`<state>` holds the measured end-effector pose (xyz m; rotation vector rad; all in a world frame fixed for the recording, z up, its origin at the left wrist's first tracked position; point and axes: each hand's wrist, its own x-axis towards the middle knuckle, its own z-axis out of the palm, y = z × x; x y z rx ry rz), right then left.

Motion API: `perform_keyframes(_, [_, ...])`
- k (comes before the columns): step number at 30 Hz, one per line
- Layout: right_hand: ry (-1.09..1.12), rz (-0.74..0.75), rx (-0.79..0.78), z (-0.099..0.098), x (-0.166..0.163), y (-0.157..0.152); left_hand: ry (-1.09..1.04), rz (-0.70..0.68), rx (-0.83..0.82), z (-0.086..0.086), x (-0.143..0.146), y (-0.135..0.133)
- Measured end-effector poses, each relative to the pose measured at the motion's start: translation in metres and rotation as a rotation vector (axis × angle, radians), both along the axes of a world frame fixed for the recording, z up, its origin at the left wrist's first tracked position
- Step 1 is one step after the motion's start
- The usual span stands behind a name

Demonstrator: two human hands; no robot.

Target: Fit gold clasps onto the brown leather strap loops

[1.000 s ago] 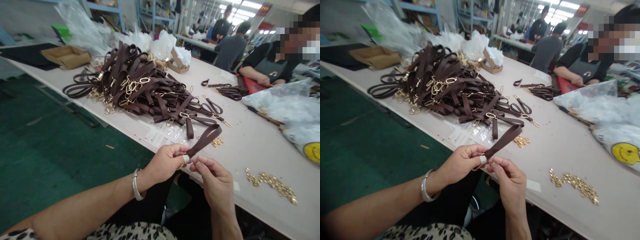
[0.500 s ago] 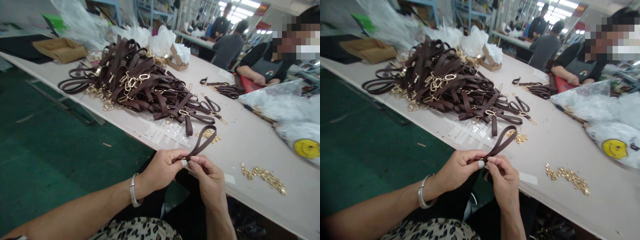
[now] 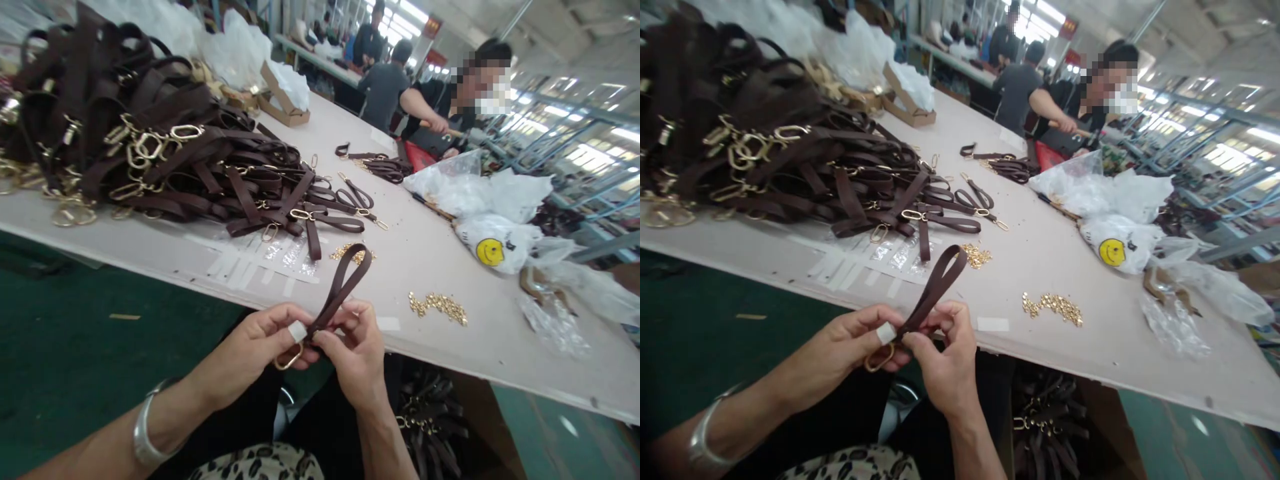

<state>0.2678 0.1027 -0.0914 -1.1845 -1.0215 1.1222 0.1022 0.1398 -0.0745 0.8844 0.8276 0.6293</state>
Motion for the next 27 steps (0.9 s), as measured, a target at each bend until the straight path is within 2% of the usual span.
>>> perform_keyframes(3, [-0.180, 0.089, -0.046, 0.004, 0.028, 0.005, -0.060, -0.003, -0.162, -0.006, 0.001, -0.001])
perform_keyframes(5, [-0.530, -0.050, -0.066, 0.004, 0.061, 0.013, -0.046, 0.011, -0.187, -0.009, 0.002, -0.003])
perform_keyframes(7, [-0.959, -0.288, -0.124, 0.002, 0.102, 0.025, 0.001, 0.035, -0.179, -0.012, 0.002, -0.005])
perform_keyframes(10, [-1.247, -0.427, -0.251, -0.005, 0.155, 0.042, 0.070, 0.069, -0.160, -0.016, 0.002, -0.006])
perform_keyframes(13, [-1.368, -0.411, -0.335, -0.012, 0.182, 0.054, 0.123, 0.121, -0.147, -0.018, 0.002, -0.004])
perform_keyframes(18, [-1.496, -0.353, -0.420, -0.016, 0.187, 0.064, 0.144, 0.186, -0.114, -0.011, 0.001, 0.001])
perform_keyframes(22, [-1.517, -0.315, -0.494, -0.011, 0.195, 0.070, 0.105, 0.221, -0.133, -0.005, 0.003, 0.003])
perform_keyframes(27, [-1.455, -0.258, -0.519, -0.013, 0.208, 0.078, 0.018, 0.254, -0.124, -0.009, 0.005, 0.004])
